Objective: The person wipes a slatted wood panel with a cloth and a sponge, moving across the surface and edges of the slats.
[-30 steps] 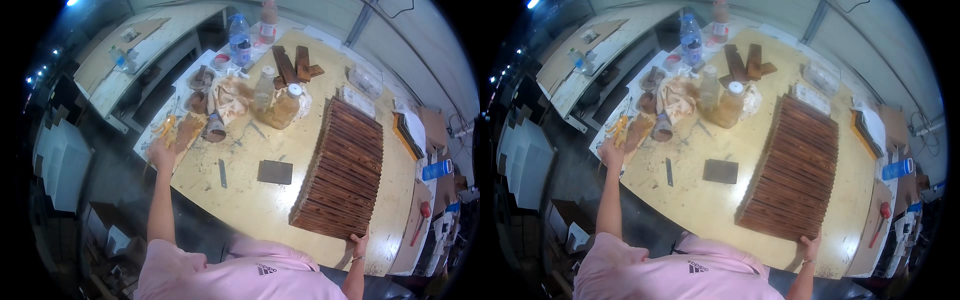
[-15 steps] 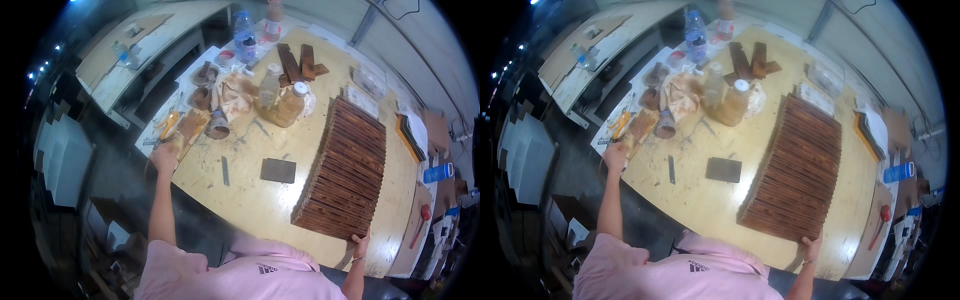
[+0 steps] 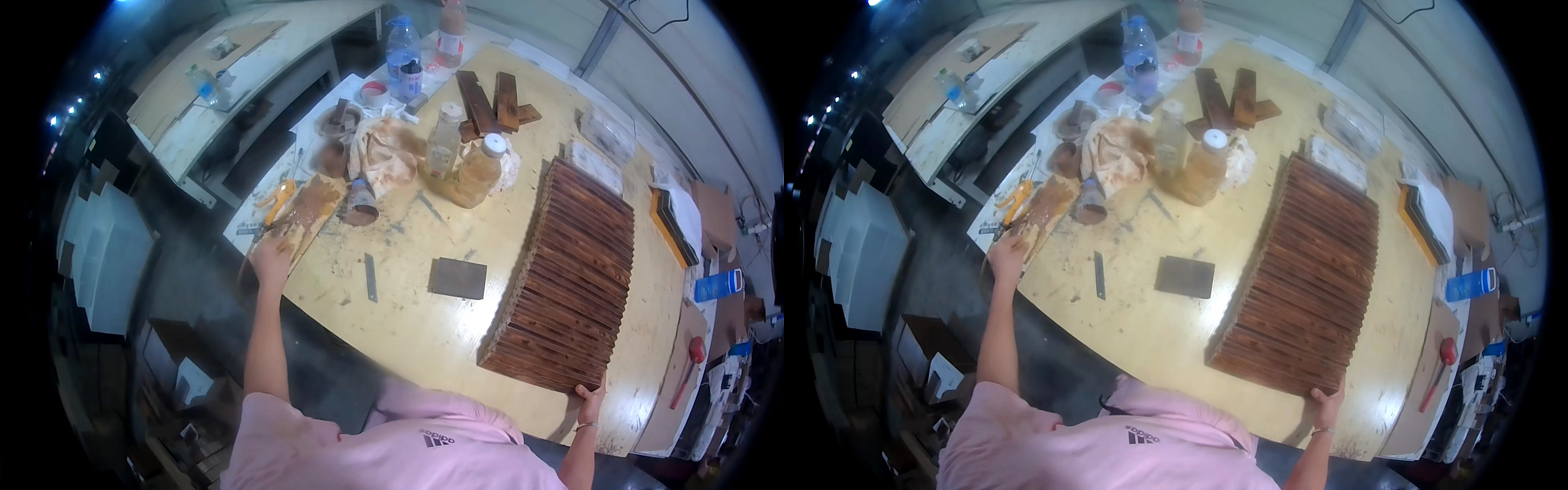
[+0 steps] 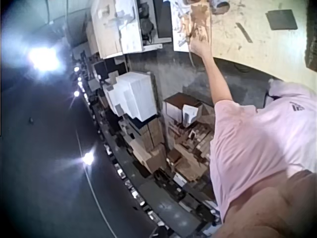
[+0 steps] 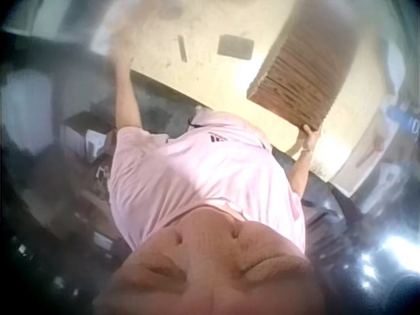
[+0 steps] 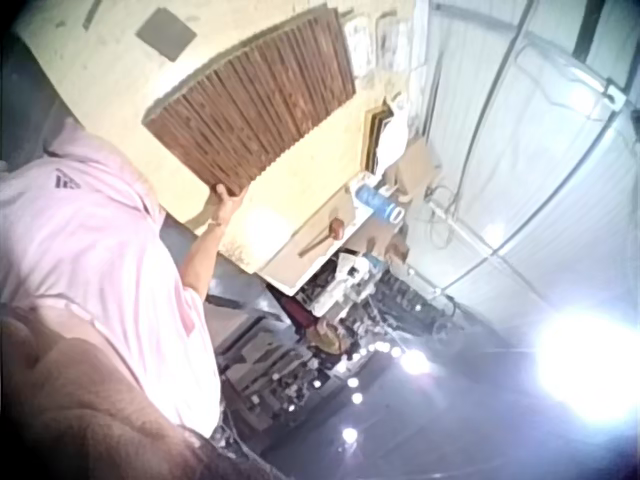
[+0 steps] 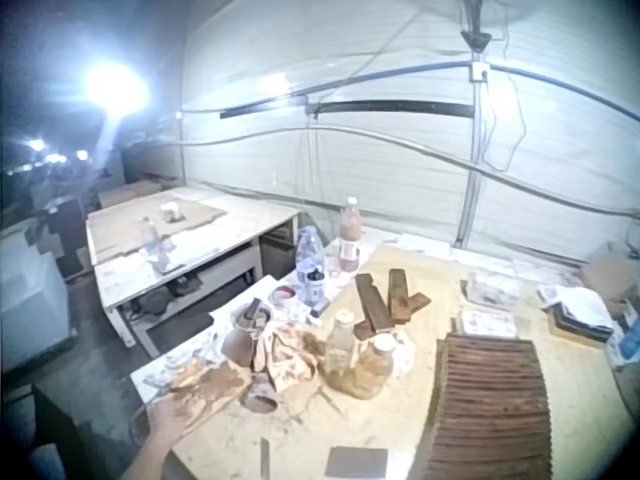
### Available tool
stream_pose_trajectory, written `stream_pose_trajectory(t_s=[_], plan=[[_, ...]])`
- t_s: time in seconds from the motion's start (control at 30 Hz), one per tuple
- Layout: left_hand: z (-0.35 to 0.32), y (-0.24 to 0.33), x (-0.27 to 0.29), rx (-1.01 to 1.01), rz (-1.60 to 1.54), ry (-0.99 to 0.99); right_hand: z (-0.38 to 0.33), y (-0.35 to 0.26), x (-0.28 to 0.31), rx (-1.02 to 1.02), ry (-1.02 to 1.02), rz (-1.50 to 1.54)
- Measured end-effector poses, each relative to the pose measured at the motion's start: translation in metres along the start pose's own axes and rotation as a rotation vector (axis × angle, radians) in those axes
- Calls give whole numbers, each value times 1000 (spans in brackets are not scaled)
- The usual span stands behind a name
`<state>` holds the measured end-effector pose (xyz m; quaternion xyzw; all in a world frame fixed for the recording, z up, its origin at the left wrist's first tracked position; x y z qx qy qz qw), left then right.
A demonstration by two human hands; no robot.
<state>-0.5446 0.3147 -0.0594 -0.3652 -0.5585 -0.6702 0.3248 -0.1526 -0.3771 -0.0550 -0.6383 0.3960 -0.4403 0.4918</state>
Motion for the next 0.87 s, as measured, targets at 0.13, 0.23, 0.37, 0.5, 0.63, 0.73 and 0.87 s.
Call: stream_pose_trajectory(t_s=[0.13, 0.23, 0.37, 0.5, 0.63, 0.73, 0.87], plan=[[-2, 8, 6, 110, -142, 7, -2, 4, -2, 14, 33, 4], [-9, 9, 8, 460, -1015, -155, -2, -1, -3, -4, 14, -11], [-39, 40, 9, 580, -1522, -545, -3, 2, 0, 17, 29, -10], [-82, 89, -4, 536, -1668, -979, -12, -12, -11, 35, -4, 86], [-133, 120, -38, 573, -1665, -1026, -9, -7, -3, 74, -35, 36], [-184, 188, -28, 205, -1256, -1086, 5, 0, 13, 331, -117, -257], [-235, 244, -56, -165, -473, -920, 3, 5, 20, 355, -124, -619]])
Point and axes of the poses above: each hand's wrist, its own z-axis towards the middle knuckle, its own x-axis out of the back of the hand, y = z × x, the point moved 2 cm from there along z, towards the middle knuckle, and after that the axes turned 10 degrees about x, right-handed, at the moved point
